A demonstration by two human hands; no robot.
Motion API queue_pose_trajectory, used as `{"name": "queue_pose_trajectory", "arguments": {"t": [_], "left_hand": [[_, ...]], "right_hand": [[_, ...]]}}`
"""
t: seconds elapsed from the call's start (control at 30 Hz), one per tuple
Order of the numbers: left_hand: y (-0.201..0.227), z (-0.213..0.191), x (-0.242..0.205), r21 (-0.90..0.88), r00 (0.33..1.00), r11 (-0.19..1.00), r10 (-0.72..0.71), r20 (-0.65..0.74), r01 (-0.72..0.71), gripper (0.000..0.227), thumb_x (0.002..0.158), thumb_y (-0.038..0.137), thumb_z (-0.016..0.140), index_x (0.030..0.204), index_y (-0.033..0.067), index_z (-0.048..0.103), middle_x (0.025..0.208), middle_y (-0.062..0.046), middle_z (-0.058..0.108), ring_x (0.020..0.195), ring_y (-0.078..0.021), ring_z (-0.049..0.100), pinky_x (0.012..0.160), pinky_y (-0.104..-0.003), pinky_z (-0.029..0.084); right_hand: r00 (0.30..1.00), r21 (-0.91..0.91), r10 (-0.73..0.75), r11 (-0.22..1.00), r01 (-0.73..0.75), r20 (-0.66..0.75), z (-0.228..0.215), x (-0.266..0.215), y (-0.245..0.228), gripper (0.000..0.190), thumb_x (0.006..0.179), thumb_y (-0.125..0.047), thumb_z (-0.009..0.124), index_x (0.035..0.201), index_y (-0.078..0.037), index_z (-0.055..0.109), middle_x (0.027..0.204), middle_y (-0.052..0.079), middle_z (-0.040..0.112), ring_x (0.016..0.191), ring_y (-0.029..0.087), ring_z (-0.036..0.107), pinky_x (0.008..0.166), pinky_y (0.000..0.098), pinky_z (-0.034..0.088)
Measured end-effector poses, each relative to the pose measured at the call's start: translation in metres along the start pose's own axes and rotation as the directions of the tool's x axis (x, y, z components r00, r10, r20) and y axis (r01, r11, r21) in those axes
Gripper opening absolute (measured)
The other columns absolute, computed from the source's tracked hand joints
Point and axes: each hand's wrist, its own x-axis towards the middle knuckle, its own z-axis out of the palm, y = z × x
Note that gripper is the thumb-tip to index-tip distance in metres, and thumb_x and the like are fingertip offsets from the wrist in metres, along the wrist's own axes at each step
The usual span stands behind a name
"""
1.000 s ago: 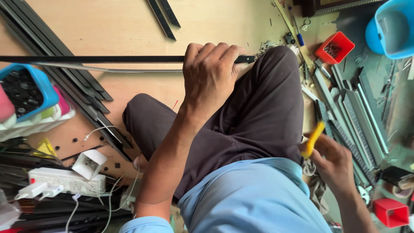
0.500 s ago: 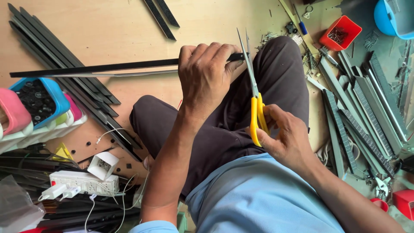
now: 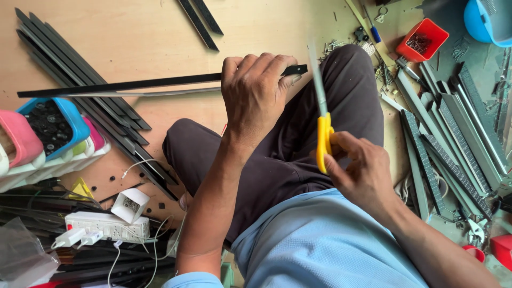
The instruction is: The user is manufacturing a frame for a picture.
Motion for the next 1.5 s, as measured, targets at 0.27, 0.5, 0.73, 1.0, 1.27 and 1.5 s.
{"name": "queue_pose_trajectory", "arguments": {"t": [0.27, 0.5, 0.73, 1.0, 1.27, 1.5], "left_hand": [[-0.019, -0.010, 0.008, 0.014, 0.998, 1.000, 0.013, -0.067, -0.013, 0.024, 0.090, 0.024, 0.085, 0.110, 0.0165, 0.073, 0.097, 0.004, 0.074, 0.089, -0.0141, 0.064, 0.090, -0.038, 0.039], [-0.061, -0.152, 0.010, -0.221, 0.928, 0.968, -0.189, -0.322, 0.120, 0.020, 0.113, 0.011, 0.077, 0.131, 0.0058, 0.069, 0.126, -0.007, 0.068, 0.110, -0.0223, 0.069, 0.093, -0.031, 0.054], [-0.109, -0.161, -0.011, -0.557, 0.775, 0.812, -0.233, -0.587, -0.177, 0.028, 0.117, 0.037, 0.062, 0.116, 0.0088, 0.059, 0.089, -0.006, 0.059, 0.075, -0.0107, 0.059, 0.070, -0.024, 0.050], [-0.122, -0.124, -0.044, -0.855, 0.613, 0.492, -0.628, -0.479, -0.164, 0.040, 0.115, 0.041, 0.059, 0.098, 0.0051, 0.054, 0.085, -0.006, 0.056, 0.074, -0.0147, 0.050, 0.069, -0.029, 0.040], [-0.106, -0.135, -0.043, -0.839, 0.627, 0.537, -0.623, -0.468, -0.092, 0.029, 0.110, 0.032, 0.051, 0.099, 0.0058, 0.055, 0.078, -0.007, 0.055, 0.070, -0.0162, 0.053, 0.066, -0.028, 0.042], [-0.114, -0.135, -0.051, -0.827, 0.648, 0.546, -0.584, -0.490, -0.133, 0.030, 0.109, 0.030, 0.041, 0.103, 0.0051, 0.056, 0.078, -0.007, 0.054, 0.063, -0.0177, 0.051, 0.060, -0.029, 0.041]], "right_hand": [[0.985, 0.442, 0.175, 0.884, -0.152, -0.011, 0.004, 0.004, 0.038, 0.025, 0.093, -0.022, 0.070, 0.107, -0.002, 0.068, 0.081, 0.002, 0.065, 0.070, 0.012, 0.055, 0.062, 0.0324, 0.042], [0.970, 0.643, 0.244, 0.741, -0.191, 0.007, 0.025, -0.004, 0.082, 0.025, 0.097, -0.024, 0.063, 0.103, 0.001, 0.066, 0.082, 0.004, 0.065, 0.080, 0.011, 0.060, 0.074, 0.0269, 0.047], [0.964, 0.663, 0.264, 0.719, -0.209, 0.017, 0.007, 0.001, 0.071, 0.024, 0.097, -0.021, 0.063, 0.104, 0.002, 0.067, 0.082, 0.006, 0.066, 0.078, 0.011, 0.061, 0.074, 0.0268, 0.048], [0.984, 0.389, -0.127, 0.906, 0.165, -0.122, -0.089, 0.002, 0.040, 0.041, 0.080, -0.022, 0.073, 0.110, 0.006, 0.068, 0.091, 0.009, 0.072, 0.085, 0.013, 0.067, 0.080, 0.0295, 0.055], [0.967, -0.003, -0.225, 0.974, 0.226, -0.118, -0.132, 0.014, -0.005, 0.050, 0.076, -0.031, 0.075, 0.112, 0.003, 0.071, 0.091, 0.011, 0.074, 0.082, 0.018, 0.069, 0.076, 0.0340, 0.056], [0.999, -0.331, -0.048, 0.943, 0.041, -0.015, -0.139, 0.014, -0.024, 0.031, 0.082, -0.034, 0.085, 0.103, -0.013, 0.081, 0.080, 0.004, 0.080, 0.074, 0.018, 0.068, 0.074, 0.0359, 0.056]]}}
